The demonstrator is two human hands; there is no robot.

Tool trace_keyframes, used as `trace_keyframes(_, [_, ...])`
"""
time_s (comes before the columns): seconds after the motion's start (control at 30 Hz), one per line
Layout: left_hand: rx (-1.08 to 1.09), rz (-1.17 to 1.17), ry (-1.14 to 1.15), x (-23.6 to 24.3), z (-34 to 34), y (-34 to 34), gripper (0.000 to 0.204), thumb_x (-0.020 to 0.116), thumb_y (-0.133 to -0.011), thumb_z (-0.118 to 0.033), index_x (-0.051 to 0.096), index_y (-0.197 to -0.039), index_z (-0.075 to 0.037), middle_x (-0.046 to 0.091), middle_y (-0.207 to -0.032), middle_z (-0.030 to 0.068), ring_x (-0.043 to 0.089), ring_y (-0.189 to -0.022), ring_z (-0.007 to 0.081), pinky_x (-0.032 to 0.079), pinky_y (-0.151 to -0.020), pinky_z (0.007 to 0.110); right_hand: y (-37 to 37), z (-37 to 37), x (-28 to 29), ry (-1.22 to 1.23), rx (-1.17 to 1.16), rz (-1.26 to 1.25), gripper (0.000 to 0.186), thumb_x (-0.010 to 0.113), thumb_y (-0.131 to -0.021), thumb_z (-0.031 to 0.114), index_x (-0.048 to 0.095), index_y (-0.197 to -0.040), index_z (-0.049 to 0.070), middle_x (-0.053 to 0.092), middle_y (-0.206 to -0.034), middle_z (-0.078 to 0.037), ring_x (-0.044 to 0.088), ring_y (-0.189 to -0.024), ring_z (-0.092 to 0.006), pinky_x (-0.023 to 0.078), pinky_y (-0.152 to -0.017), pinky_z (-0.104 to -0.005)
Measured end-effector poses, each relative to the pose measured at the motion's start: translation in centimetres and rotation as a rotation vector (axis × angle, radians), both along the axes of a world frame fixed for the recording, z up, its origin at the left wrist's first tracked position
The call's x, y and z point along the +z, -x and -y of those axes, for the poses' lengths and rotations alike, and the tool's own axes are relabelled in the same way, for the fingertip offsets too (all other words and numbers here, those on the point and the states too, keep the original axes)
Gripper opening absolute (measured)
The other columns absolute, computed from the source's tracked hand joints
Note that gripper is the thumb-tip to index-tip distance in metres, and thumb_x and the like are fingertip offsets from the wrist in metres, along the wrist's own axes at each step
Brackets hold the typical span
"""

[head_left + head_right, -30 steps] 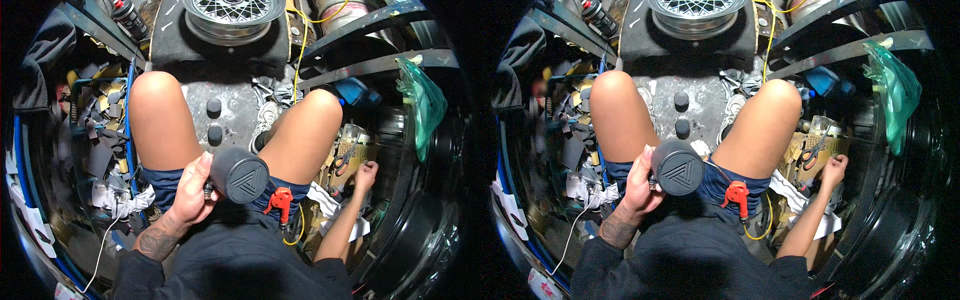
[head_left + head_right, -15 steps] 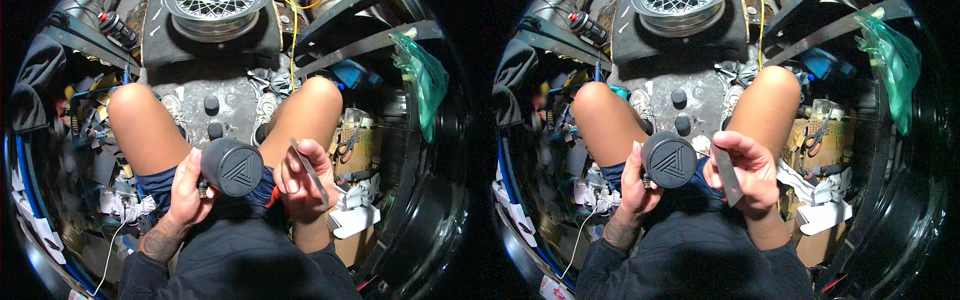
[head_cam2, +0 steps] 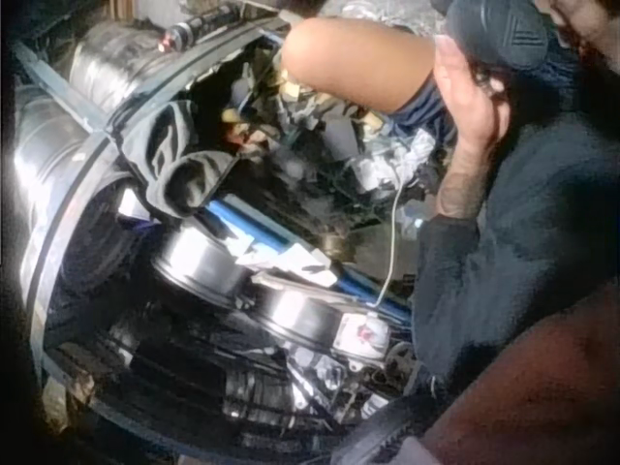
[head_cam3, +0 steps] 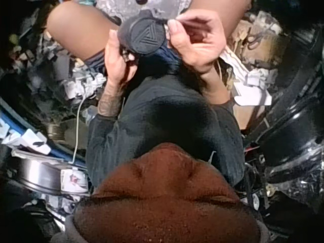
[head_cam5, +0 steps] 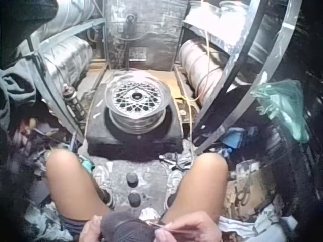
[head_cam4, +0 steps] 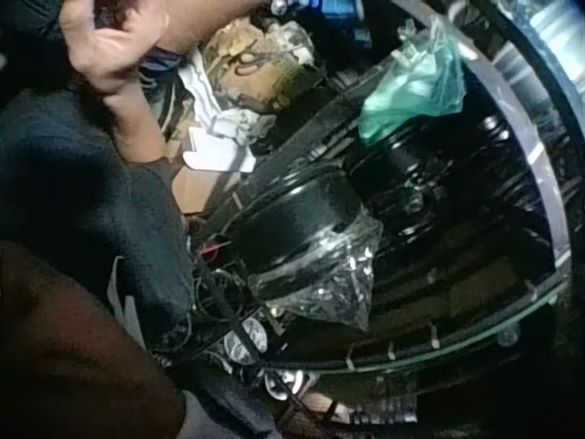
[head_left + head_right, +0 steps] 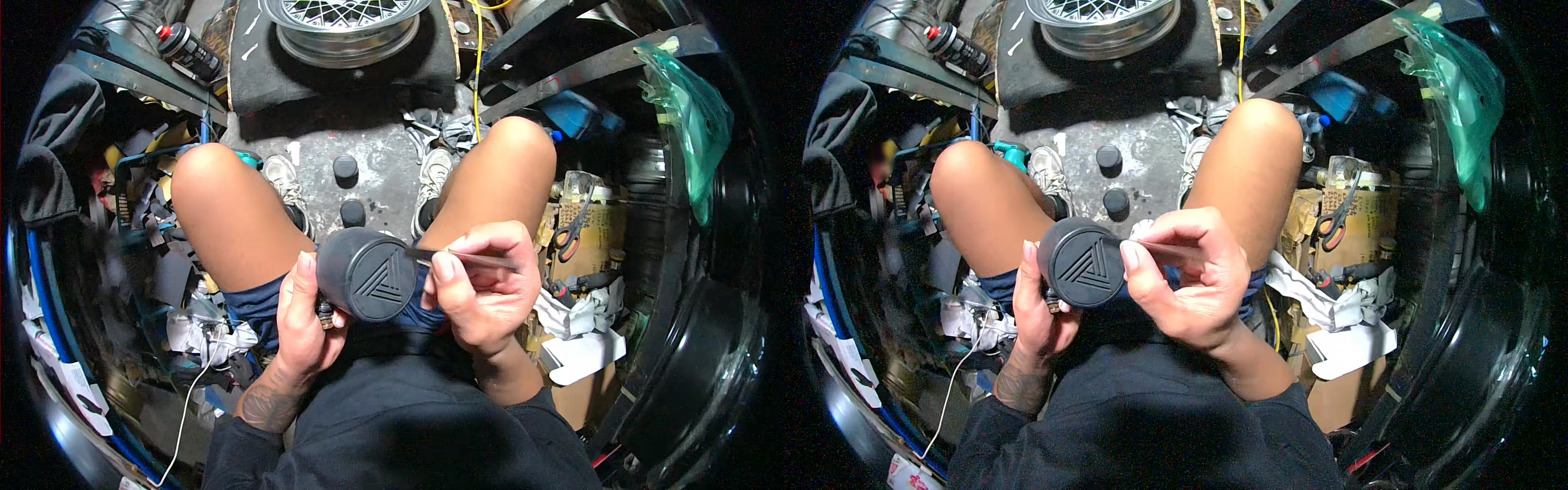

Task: Cleaning and detailing a car wheel center cap using various hand tools.

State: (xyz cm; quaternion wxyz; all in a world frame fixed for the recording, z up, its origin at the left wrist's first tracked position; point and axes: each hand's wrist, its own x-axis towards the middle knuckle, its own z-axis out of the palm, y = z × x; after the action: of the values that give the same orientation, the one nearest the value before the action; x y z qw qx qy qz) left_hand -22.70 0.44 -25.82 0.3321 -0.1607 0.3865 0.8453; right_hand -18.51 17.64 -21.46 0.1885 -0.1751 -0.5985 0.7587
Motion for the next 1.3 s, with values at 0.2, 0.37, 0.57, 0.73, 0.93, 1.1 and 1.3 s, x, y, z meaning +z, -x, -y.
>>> trace_keyframes(0.2, [0.026,-0.085,0.043,0.6,-0.2,-0.2,0.038,0.039,-0.104,-0.040,0.056,-0.110,-0.006,0.063,-0.087,0.0015,0.047,-0.052,0.0023,0.039,-0.043,0.016,-0.1,0.2,-0.5,-0.168,0.036,-0.007,0.025,0.069,-0.080,-0.006,0.052,-0.096,0.001,0.062,-0.079,-0.004,0.060,-0.068,-0.0045,0.049,-0.061,-0.0188])
trace_keyframes(0.37, [0.040,-0.094,0.116,0.6,-0.4,-0.3,0.042,0.040,-0.104,-0.043,0.057,-0.110,-0.004,0.062,-0.083,0.0010,0.046,-0.050,0.0020,0.038,-0.042,0.016,0.2,0.4,-0.2,-0.273,0.027,-0.025,0.024,0.069,-0.080,-0.005,0.052,-0.095,0.001,0.061,-0.075,-0.003,0.059,-0.064,-0.0031,0.048,-0.056,-0.0182])
trace_keyframes(0.57, [0.030,-0.125,0.147,0.2,-0.2,-0.3,0.046,0.038,-0.104,-0.043,0.057,-0.112,-0.002,0.063,-0.082,0.0020,0.046,-0.049,0.0022,0.038,-0.042,0.017,0.4,0.4,-0.1,-0.350,0.022,0.014,0.023,0.071,-0.079,-0.004,0.053,-0.092,0.001,0.063,-0.073,-0.003,0.060,-0.062,-0.0029,0.049,-0.053,-0.0189])
trace_keyframes(0.73, [0.017,-0.201,0.169,0.2,-0.2,-0.4,0.046,0.038,-0.104,-0.043,0.056,-0.112,-0.002,0.063,-0.083,0.0025,0.047,-0.049,0.0027,0.038,-0.042,0.017,0.3,0.0,1.1,-0.648,0.073,0.037,0.022,0.073,-0.077,0.000,0.056,-0.091,0.002,0.063,-0.073,-0.004,0.060,-0.056,-0.0053,0.049,-0.050,-0.0209])
trace_keyframes(0.93, [0.032,-0.221,0.182,0.1,-0.2,-0.3,0.045,0.039,-0.103,-0.043,0.057,-0.110,-0.002,0.063,-0.083,0.0025,0.049,-0.051,0.0030,0.037,-0.042,0.016,0.6,0.0,0.7,-0.735,0.088,-0.035,0.027,0.072,-0.078,-0.002,0.051,-0.095,0.002,0.057,-0.075,-0.002,0.052,-0.057,-0.0034,0.041,-0.052,-0.0176])
trace_keyframes(1.1, [0.009,-0.231,0.156,-0.1,0.2,-0.4,0.045,0.040,-0.103,-0.043,0.058,-0.107,-0.002,0.063,-0.082,0.0023,0.049,-0.052,0.0031,0.037,-0.043,0.017,0.4,0.3,0.5,-0.802,0.062,-0.069,0.027,0.072,-0.078,-0.003,0.052,-0.096,0.002,0.059,-0.074,-0.004,0.055,-0.057,-0.0048,0.045,-0.052,-0.0189])
trace_keyframes(1.3, [0.014,-0.231,0.149,-0.2,0.2,-0.4,0.045,0.040,-0.103,-0.043,0.058,-0.106,-0.002,0.063,-0.081,0.0026,0.049,-0.052,0.0035,0.038,-0.044,0.017,-0.1,0.9,0.5,-0.747,0.023,-0.014,0.021,0.075,-0.074,-0.002,0.059,-0.088,0.001,0.063,-0.070,-0.006,0.061,-0.051,-0.0135,0.049,-0.049,-0.0257])
